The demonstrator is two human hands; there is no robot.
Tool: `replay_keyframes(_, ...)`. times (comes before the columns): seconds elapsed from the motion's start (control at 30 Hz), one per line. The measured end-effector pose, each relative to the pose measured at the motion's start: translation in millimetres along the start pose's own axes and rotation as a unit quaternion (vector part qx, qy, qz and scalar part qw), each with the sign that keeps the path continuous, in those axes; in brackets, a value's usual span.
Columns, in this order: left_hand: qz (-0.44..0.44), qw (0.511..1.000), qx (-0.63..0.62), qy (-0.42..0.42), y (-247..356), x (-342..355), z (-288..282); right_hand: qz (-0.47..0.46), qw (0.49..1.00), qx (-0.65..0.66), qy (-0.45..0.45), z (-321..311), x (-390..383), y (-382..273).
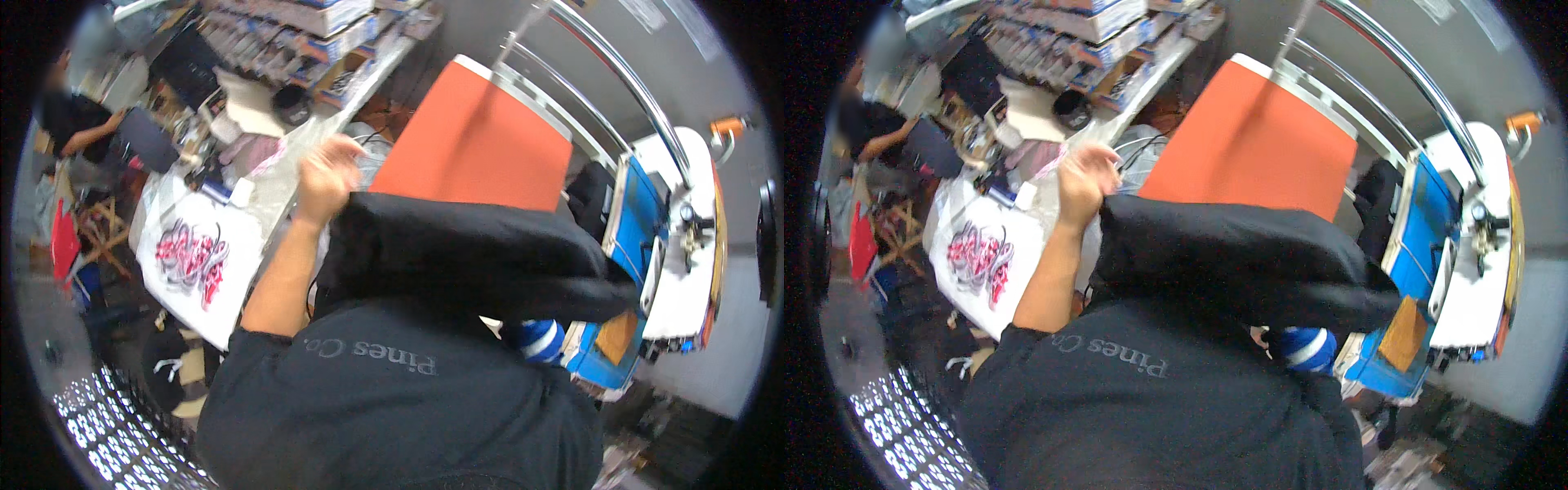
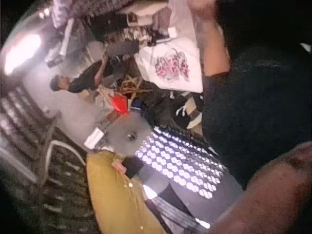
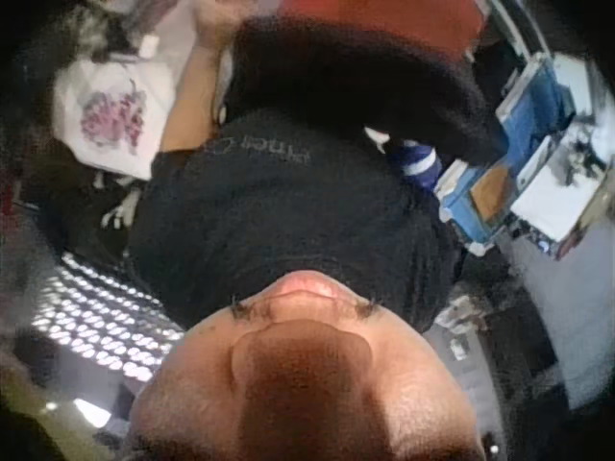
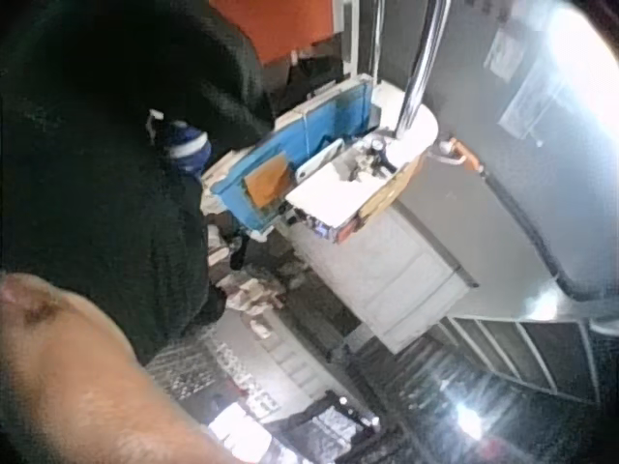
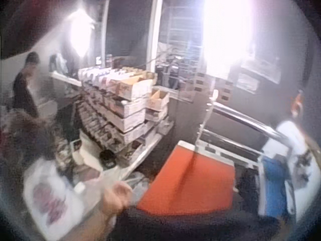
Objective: The person places black t-shirts onto a heat press, aligns printed transfer sheets on the shirts, and operates the press to apply the design. They repeat this process for multiple shirts, stacking finished items aside.
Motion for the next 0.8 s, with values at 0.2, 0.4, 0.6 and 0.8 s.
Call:
replay_keyframes(0.2, -0.175, 0.917, 0.247, 0.259, 18, -33, -152, -0.039, 0.997, -0.068, 0.004, -36, -48, -56)
replay_keyframes(0.4, -0.137, 0.966, -0.065, -0.207, 76, -34, 32, -0.126, 0.972, 0.151, -0.126, 56, 38, -94)
replay_keyframes(0.6, -0.114, 0.894, 0.175, -0.397, 134, -54, 127, -0.187, 0.933, -0.115, -0.287, 74, 31, -134)
replay_keyframes(0.8, -0.092, 0.923, 0.219, -0.302, 203, -44, 78, -0.17, 0.96, -0.121, 0.188, -71, -19, -113)
Point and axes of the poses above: each hand's wrist, its own x-axis towards the middle knuckle, its own z-axis out of the palm, y = z × x, the point moved 8 cm from there along x, towards the middle knuckle, and after that the axes turned 13 degrees about -x, right-handed, at the moved point
